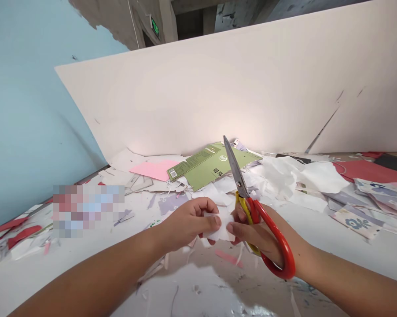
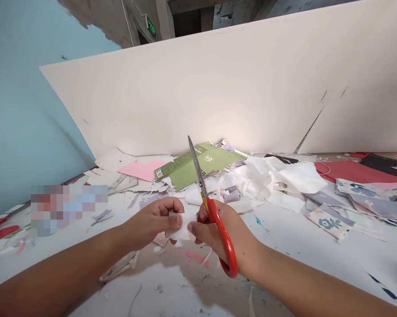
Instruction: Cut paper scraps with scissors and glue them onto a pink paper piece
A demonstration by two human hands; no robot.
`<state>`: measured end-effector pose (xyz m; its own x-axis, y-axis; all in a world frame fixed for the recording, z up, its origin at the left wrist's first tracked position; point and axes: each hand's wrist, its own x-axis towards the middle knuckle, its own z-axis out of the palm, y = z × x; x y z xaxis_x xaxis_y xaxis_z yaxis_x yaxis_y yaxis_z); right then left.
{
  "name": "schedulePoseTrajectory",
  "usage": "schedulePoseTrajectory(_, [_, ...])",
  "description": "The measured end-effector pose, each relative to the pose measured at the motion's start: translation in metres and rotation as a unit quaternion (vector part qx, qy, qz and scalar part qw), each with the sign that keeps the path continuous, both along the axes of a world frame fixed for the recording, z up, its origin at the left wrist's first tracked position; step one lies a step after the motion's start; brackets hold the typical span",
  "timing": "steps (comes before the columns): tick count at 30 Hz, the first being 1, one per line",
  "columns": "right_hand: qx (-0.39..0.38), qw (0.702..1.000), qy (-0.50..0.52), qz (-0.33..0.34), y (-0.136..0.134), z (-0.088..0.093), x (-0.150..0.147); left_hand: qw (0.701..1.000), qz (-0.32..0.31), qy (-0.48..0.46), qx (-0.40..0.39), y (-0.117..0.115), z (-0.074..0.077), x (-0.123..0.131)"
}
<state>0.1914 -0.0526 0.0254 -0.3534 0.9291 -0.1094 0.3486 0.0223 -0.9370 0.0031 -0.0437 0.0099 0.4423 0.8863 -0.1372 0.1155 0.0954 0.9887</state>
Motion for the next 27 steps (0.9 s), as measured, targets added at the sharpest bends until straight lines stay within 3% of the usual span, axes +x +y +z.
schedulePoseTrajectory(7, [0.018, 1.0, -0.023, -0.005, 0.0004, 0.0011, -0.0024, 0.997, -0.054, -0.053, -0.011, 0.0021, 0.0041, -0.0025])
schedulePoseTrajectory(12, [0.02, 0.998, -0.055, 0.039, -0.0033, 0.0011, -0.0046, 0.996, -0.072, 0.033, -0.048, 0.0018, 0.0071, -0.0004])
schedulePoseTrajectory(19, [-0.022, 0.999, 0.031, 0.027, 0.0023, -0.0026, -0.0022, 1.0, -0.019, 0.014, -0.014, 0.0013, 0.0018, -0.001])
schedulePoseTrajectory(23, [-0.035, 0.998, 0.009, 0.042, 0.0003, 0.0014, -0.0041, 0.991, -0.104, 0.015, -0.079, 0.0035, 0.0018, -0.0038])
schedulePoseTrajectory(27, [-0.089, 0.993, -0.023, 0.068, -0.0038, 0.0041, -0.0081, 0.987, -0.135, 0.045, -0.071, 0.0035, 0.0027, -0.0029])
